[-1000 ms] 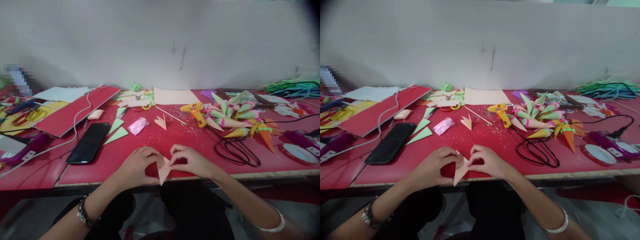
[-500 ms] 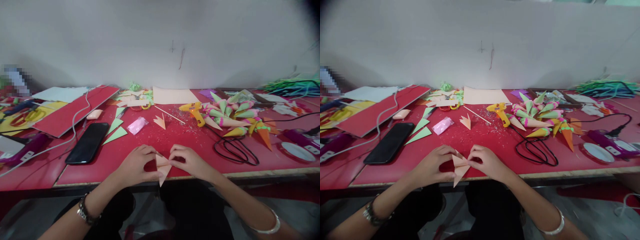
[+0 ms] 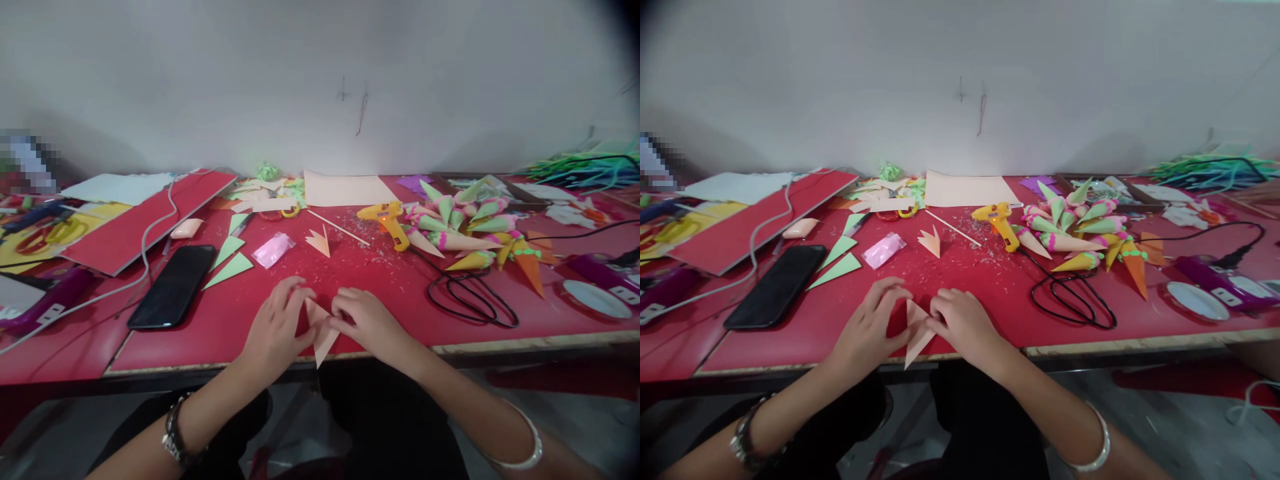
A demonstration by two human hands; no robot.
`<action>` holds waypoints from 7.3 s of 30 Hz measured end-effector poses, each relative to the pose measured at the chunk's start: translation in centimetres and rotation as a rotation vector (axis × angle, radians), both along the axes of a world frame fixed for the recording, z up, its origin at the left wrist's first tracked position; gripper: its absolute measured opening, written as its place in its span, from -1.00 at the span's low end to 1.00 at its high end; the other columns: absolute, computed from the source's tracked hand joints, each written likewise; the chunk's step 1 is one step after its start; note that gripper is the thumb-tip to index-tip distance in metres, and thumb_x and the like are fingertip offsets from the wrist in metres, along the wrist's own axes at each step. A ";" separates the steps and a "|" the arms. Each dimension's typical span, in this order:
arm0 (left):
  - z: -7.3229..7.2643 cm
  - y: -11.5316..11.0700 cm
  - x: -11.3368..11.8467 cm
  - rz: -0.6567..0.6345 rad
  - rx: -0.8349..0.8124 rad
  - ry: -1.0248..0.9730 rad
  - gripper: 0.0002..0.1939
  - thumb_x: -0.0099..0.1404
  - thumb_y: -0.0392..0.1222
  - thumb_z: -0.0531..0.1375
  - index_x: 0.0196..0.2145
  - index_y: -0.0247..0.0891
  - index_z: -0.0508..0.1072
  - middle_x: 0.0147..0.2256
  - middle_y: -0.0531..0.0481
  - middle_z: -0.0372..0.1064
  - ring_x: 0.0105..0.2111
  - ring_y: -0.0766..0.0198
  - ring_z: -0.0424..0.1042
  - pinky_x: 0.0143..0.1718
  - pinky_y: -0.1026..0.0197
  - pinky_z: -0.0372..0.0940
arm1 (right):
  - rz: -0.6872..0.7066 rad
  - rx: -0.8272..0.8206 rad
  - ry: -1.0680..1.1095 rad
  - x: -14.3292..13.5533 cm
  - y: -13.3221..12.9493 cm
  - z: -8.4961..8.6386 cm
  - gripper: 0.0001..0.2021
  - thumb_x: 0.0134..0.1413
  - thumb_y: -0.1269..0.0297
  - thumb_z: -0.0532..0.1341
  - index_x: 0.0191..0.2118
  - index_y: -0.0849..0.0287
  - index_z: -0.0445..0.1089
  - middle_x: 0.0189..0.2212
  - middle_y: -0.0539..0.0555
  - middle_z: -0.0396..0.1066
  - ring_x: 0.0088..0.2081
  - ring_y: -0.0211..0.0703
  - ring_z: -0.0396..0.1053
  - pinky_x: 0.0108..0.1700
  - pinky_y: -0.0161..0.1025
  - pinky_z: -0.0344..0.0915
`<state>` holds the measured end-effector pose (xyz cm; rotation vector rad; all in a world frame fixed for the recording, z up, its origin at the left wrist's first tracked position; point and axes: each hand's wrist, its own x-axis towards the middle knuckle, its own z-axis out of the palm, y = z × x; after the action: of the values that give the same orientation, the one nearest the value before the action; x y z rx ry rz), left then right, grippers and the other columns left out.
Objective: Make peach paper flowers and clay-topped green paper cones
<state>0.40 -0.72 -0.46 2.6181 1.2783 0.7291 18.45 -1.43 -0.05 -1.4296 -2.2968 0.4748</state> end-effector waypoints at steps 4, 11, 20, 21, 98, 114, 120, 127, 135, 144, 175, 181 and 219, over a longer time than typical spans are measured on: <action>0.6 0.1 -0.5 -0.226 -0.009 0.201 -0.72 0.25 -0.26 0.01 -0.08 -0.10 0.29 -0.04 -0.02 0.25 -0.04 0.19 0.22 -0.04 0.06 0.14 | 0.017 0.003 0.047 0.2 0.1 -0.3 -0.90 0.02 0.34 0.14 -0.46 0.19 0.22 -0.50 -0.05 0.22 -0.43 -0.30 0.16 -0.38 -0.33 0.03; 1.3 -1.1 -1.4 -0.266 -0.067 0.285 -0.55 0.14 -0.10 0.11 0.00 -0.19 0.23 0.00 -0.09 0.21 -0.08 0.15 0.28 -0.07 0.12 0.22 | 0.138 -0.029 0.148 1.4 -0.3 -0.3 -0.89 0.10 0.38 0.05 -0.34 0.16 0.32 -0.37 0.02 0.29 -0.30 -0.26 0.25 -0.22 -0.29 0.14; 1.1 -1.0 -0.1 -0.154 -0.031 0.189 -0.72 0.06 -0.07 0.18 -0.26 -0.23 0.36 -0.28 -0.04 0.37 -0.26 0.18 0.34 -0.25 0.16 0.25 | 0.200 -0.131 0.239 3.2 -0.8 0.8 -0.90 0.03 0.40 0.12 -0.31 0.17 0.36 -0.31 0.06 0.31 -0.27 -0.26 0.29 -0.21 -0.32 0.23; 1.0 -0.8 0.0 -0.148 -0.022 0.189 -0.77 0.08 -0.10 0.18 -0.30 -0.24 0.37 -0.33 -0.03 0.37 -0.30 0.20 0.34 -0.26 0.16 0.24 | 0.192 -0.136 0.244 3.2 -0.8 0.7 -0.91 0.03 0.37 0.13 -0.33 0.17 0.37 -0.32 0.05 0.31 -0.28 -0.27 0.29 -0.21 -0.32 0.23; -0.3 -1.9 -0.8 -0.321 0.124 0.326 -0.77 0.26 -0.11 0.01 -0.17 -0.23 0.31 -0.26 -0.04 0.36 -0.23 0.23 0.32 -0.20 0.17 0.20 | 0.225 0.122 -0.010 1.3 -4.2 0.0 -0.90 0.07 0.36 0.10 -0.30 0.23 0.32 -0.29 0.12 0.35 -0.23 -0.17 0.23 -0.17 -0.22 0.20; 4.0 -0.5 1.1 -0.098 -0.317 -0.334 -0.63 0.22 -0.04 0.00 -0.65 -0.29 0.07 -0.65 0.17 -0.10 -0.61 0.46 -0.05 -0.59 0.36 -0.13 | -0.060 -0.073 0.575 -0.8 -3.0 3.6 -0.75 0.16 0.18 -0.05 -0.43 0.18 0.21 -0.72 -0.15 0.04 -0.65 -0.38 0.06 -0.54 -0.40 0.00; 3.8 0.6 0.8 -0.137 -0.447 -0.344 -0.52 0.19 0.05 0.02 -0.74 -0.31 0.12 -0.75 0.17 -0.05 -0.69 0.48 -0.03 -0.64 0.35 -0.13 | 0.020 -0.152 0.704 -0.1 -2.8 3.6 -0.78 0.14 0.18 -0.02 -0.45 0.17 0.15 -0.70 -0.14 0.10 -0.63 -0.39 0.11 -0.54 -0.41 0.05; 3.6 1.8 0.5 -0.322 -0.615 -0.450 -0.50 0.13 0.09 0.05 -0.77 -0.30 0.10 -0.80 0.16 -0.01 -0.74 0.50 -0.03 -0.68 0.36 -0.15 | 0.121 -0.209 0.601 0.7 -3.0 4.9 -0.80 0.16 0.25 -0.05 -0.35 0.20 0.25 -0.61 -0.08 0.25 -0.57 -0.35 0.26 -0.42 -0.38 0.19; 4.2 2.7 0.4 -0.268 -0.519 -0.285 -0.58 0.24 0.02 -0.05 -0.62 -0.32 0.27 -0.66 0.09 0.21 -0.63 0.41 0.19 -0.57 0.35 0.03 | 0.091 -0.072 0.402 0.4 -0.8 3.9 -0.75 0.17 0.27 -0.06 -0.40 0.21 0.29 -0.64 -0.09 0.23 -0.57 -0.36 0.21 -0.45 -0.40 0.10; 2.6 4.3 -1.3 -0.170 -0.630 -0.468 -0.58 0.28 0.06 -0.15 -0.56 -0.28 0.18 -0.63 0.12 0.11 -0.61 0.41 0.15 -0.51 0.33 0.09 | -0.176 0.098 -0.161 1.0 6.3 3.2 -0.73 0.15 0.47 -0.08 -0.11 0.23 0.28 -0.14 0.16 0.32 -0.12 -0.18 0.29 -0.15 -0.29 0.17; 1.8 8.3 -3.6 0.152 -0.426 -0.326 -0.73 0.10 -0.01 0.02 -0.46 -0.29 0.30 -0.51 0.05 0.30 -0.49 0.29 0.28 -0.48 0.30 0.11 | 0.126 -0.073 0.114 -0.6 12.8 2.4 -0.84 -0.06 0.36 0.11 -0.34 0.26 0.38 -0.46 0.00 0.39 -0.42 -0.30 0.29 -0.39 -0.40 0.14; 2.4 8.1 -3.2 0.194 -0.392 -0.232 -0.76 0.11 -0.05 0.01 -0.52 -0.27 0.26 -0.57 0.09 0.23 -0.53 0.32 0.23 -0.51 0.30 0.05 | 0.100 -0.049 0.215 0.3 12.6 3.3 -0.77 0.01 0.25 0.06 -0.46 0.28 0.37 -0.53 0.01 0.35 -0.48 -0.31 0.24 -0.44 -0.38 0.08; 4.1 6.2 -1.0 -0.072 -0.491 -0.336 -0.75 0.25 -0.09 -0.10 -0.24 -0.23 0.27 -0.38 -0.02 0.28 -0.31 0.23 0.25 -0.28 0.23 0.19 | 0.253 0.460 -0.127 -0.3 8.1 2.1 -0.71 0.18 0.24 -0.04 -0.21 0.24 0.37 -0.34 0.15 0.38 -0.27 -0.17 0.26 -0.28 -0.26 0.09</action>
<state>-0.62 5.51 3.62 2.0394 1.0902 0.6977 18.13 6.71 2.06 -0.9768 -2.4869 -0.0834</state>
